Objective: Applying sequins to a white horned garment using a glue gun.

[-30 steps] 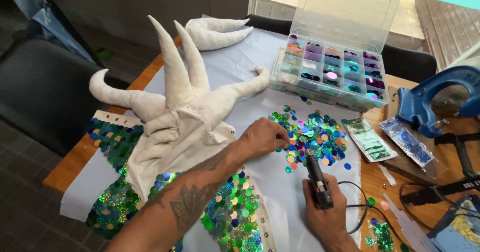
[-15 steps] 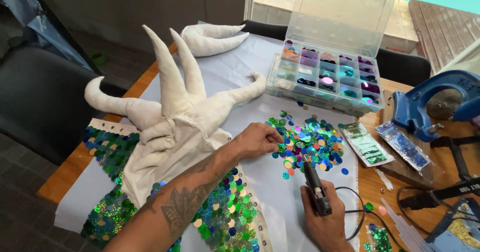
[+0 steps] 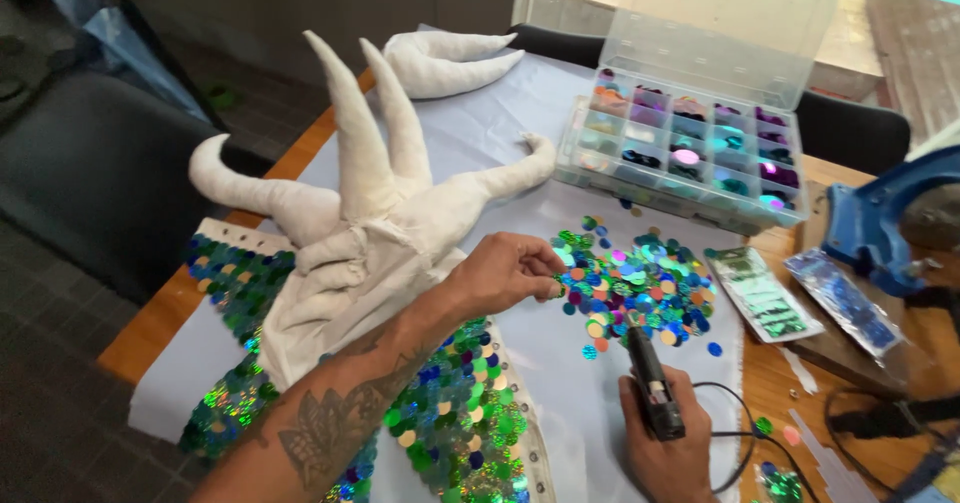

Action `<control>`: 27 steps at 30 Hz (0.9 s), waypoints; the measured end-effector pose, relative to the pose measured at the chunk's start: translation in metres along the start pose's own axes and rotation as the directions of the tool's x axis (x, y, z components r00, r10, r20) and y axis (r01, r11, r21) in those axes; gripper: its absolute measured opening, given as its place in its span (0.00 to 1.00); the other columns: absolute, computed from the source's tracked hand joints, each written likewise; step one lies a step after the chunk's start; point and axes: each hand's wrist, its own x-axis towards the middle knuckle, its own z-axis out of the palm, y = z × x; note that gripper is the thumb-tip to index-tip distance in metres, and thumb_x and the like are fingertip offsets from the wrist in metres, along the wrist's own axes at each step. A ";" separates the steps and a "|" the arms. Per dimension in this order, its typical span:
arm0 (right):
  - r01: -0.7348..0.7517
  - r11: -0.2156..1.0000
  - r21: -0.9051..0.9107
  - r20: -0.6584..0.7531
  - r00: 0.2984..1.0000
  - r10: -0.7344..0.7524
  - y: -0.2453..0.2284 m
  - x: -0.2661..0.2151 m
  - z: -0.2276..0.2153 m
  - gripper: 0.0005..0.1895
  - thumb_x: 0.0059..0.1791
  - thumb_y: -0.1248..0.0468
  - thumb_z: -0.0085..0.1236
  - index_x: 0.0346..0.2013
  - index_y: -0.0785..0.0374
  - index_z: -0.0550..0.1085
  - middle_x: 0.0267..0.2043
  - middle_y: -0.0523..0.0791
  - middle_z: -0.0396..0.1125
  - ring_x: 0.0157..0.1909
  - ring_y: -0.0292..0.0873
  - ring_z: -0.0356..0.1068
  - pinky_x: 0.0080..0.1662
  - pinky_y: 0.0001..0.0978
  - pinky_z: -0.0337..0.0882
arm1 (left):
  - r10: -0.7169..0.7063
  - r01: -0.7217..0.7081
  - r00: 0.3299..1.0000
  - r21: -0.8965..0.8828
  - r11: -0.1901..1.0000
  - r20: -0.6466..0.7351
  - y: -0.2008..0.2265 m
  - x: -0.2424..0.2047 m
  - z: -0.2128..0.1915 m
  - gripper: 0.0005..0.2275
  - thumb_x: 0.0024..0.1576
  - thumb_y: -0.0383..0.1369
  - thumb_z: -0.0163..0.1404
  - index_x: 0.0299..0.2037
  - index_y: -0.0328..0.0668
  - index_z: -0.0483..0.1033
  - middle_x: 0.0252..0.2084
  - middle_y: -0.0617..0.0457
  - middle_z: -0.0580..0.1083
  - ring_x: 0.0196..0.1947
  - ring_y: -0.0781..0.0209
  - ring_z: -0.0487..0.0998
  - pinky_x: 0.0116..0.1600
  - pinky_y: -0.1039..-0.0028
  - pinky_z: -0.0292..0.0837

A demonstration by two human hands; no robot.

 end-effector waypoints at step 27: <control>-0.043 0.999 0.033 -0.010 0.999 0.043 -0.008 0.002 -0.005 0.13 0.46 0.67 0.64 0.43 0.65 0.72 0.28 0.44 0.72 0.28 0.34 0.70 0.34 0.27 0.71 | -0.264 0.265 0.964 -0.054 0.963 0.022 -0.041 0.033 0.008 0.11 0.57 0.28 0.59 0.43 0.23 0.82 0.31 0.43 0.79 0.24 0.65 0.76 0.25 0.75 0.69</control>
